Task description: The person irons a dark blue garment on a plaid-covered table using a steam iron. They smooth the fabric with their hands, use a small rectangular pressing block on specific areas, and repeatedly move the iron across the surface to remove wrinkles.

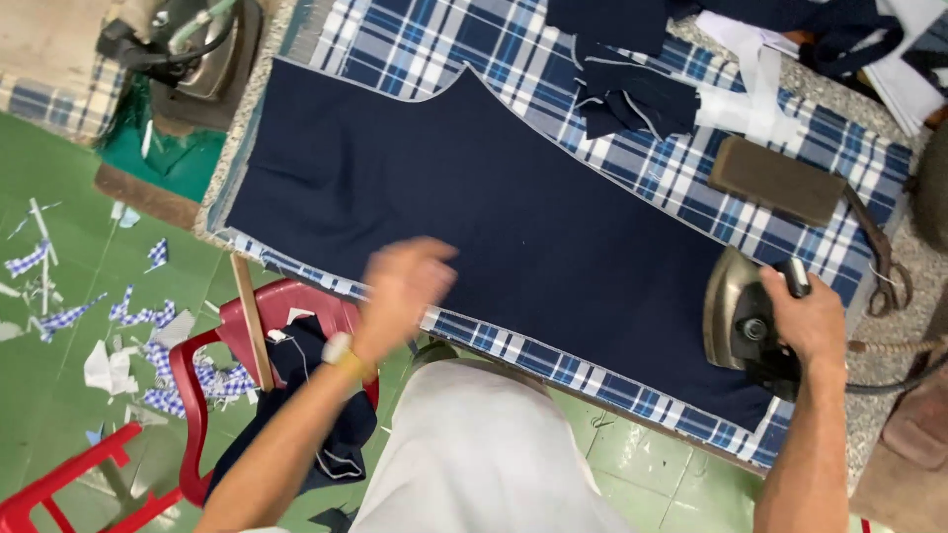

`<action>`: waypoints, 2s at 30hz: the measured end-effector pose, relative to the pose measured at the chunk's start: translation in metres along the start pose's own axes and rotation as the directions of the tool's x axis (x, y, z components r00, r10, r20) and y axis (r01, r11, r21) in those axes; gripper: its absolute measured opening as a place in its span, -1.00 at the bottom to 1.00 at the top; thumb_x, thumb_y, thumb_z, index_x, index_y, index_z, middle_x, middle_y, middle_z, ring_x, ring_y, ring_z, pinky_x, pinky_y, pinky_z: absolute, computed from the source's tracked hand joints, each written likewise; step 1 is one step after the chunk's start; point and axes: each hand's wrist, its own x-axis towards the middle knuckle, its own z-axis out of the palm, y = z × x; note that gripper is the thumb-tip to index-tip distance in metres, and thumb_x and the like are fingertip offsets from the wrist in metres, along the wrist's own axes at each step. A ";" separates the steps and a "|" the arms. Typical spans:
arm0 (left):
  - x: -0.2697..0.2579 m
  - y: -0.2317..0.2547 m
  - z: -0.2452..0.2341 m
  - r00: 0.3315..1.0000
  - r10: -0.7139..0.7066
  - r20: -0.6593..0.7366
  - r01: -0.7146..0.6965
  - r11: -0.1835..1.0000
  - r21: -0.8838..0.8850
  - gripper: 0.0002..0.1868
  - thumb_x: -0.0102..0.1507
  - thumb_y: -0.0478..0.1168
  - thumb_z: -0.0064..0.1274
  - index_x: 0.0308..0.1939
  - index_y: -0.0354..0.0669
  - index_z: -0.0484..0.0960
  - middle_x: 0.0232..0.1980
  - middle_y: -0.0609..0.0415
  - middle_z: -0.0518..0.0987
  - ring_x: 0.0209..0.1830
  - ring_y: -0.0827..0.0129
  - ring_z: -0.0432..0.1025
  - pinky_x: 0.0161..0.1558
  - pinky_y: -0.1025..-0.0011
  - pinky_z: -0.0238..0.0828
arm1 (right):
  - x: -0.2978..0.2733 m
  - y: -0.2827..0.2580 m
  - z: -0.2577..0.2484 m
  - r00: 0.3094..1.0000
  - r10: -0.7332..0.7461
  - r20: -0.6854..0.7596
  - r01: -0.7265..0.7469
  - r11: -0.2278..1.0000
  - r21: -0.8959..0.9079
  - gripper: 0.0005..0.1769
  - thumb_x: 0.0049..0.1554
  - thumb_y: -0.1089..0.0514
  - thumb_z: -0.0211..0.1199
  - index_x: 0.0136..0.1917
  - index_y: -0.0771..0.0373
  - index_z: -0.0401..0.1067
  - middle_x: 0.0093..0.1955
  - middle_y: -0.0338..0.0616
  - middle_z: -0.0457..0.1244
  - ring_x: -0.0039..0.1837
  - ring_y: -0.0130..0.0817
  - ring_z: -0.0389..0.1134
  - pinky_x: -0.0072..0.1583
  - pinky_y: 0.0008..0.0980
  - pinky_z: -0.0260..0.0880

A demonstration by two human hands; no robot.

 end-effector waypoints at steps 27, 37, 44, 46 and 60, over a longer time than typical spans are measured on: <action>-0.022 -0.236 -0.056 0.893 0.215 -0.395 0.146 0.691 0.708 -0.43 0.32 0.11 -0.03 0.33 -0.05 0.59 0.50 0.00 0.45 0.51 0.13 0.27 0.49 0.13 0.06 | -0.140 -0.396 0.198 0.626 -0.662 0.413 0.721 0.692 0.015 -0.30 0.11 -0.39 0.24 0.11 0.29 0.53 -0.05 0.28 0.43 0.05 0.27 0.48 0.04 0.11 0.50; -0.022 -0.225 -0.061 0.902 0.172 -0.396 0.169 0.703 0.691 -0.43 0.31 0.11 -0.07 0.34 0.01 0.55 0.51 0.05 0.41 0.52 0.16 0.24 0.48 0.15 0.04 | -0.029 -0.488 0.234 0.738 -0.661 0.133 0.666 0.746 0.010 -0.26 0.10 -0.56 0.19 -0.06 0.19 0.57 -0.26 0.01 0.42 -0.10 0.07 0.52 -0.11 -0.05 0.53; -0.020 -0.207 -0.069 0.935 0.137 -0.327 0.121 0.744 0.658 -0.46 0.34 0.00 -0.09 0.31 -0.21 0.59 0.48 -0.11 0.44 0.51 -0.02 0.25 0.40 0.03 0.13 | -0.011 -0.472 0.191 0.830 -0.487 0.272 0.464 0.874 0.148 -0.49 0.32 -0.28 0.04 -0.04 0.24 0.26 -0.30 -0.16 0.23 -0.38 -0.22 0.24 -0.36 -0.23 0.36; -0.022 -0.207 -0.072 0.943 0.129 -0.307 0.111 0.749 0.654 -0.44 0.34 0.00 -0.09 0.33 -0.21 0.58 0.49 -0.11 0.43 0.52 -0.03 0.24 0.41 0.01 0.11 | -0.001 -0.447 0.193 0.835 -0.480 0.269 0.456 0.877 0.152 -0.51 0.33 -0.26 0.04 -0.08 0.23 0.23 -0.29 -0.11 0.24 -0.38 -0.18 0.26 -0.37 -0.22 0.38; -0.022 -0.212 -0.056 0.905 0.361 -0.223 -0.074 0.653 0.754 -0.42 0.52 -0.09 -0.14 0.37 -0.60 0.61 0.49 -0.47 0.50 0.42 -0.31 0.33 0.25 -0.12 0.23 | 0.016 -0.092 0.067 0.991 -0.130 -0.014 0.130 0.977 0.169 -0.31 0.17 -0.43 0.09 0.10 0.22 0.50 0.02 0.11 0.42 0.11 0.12 0.43 0.10 -0.03 0.35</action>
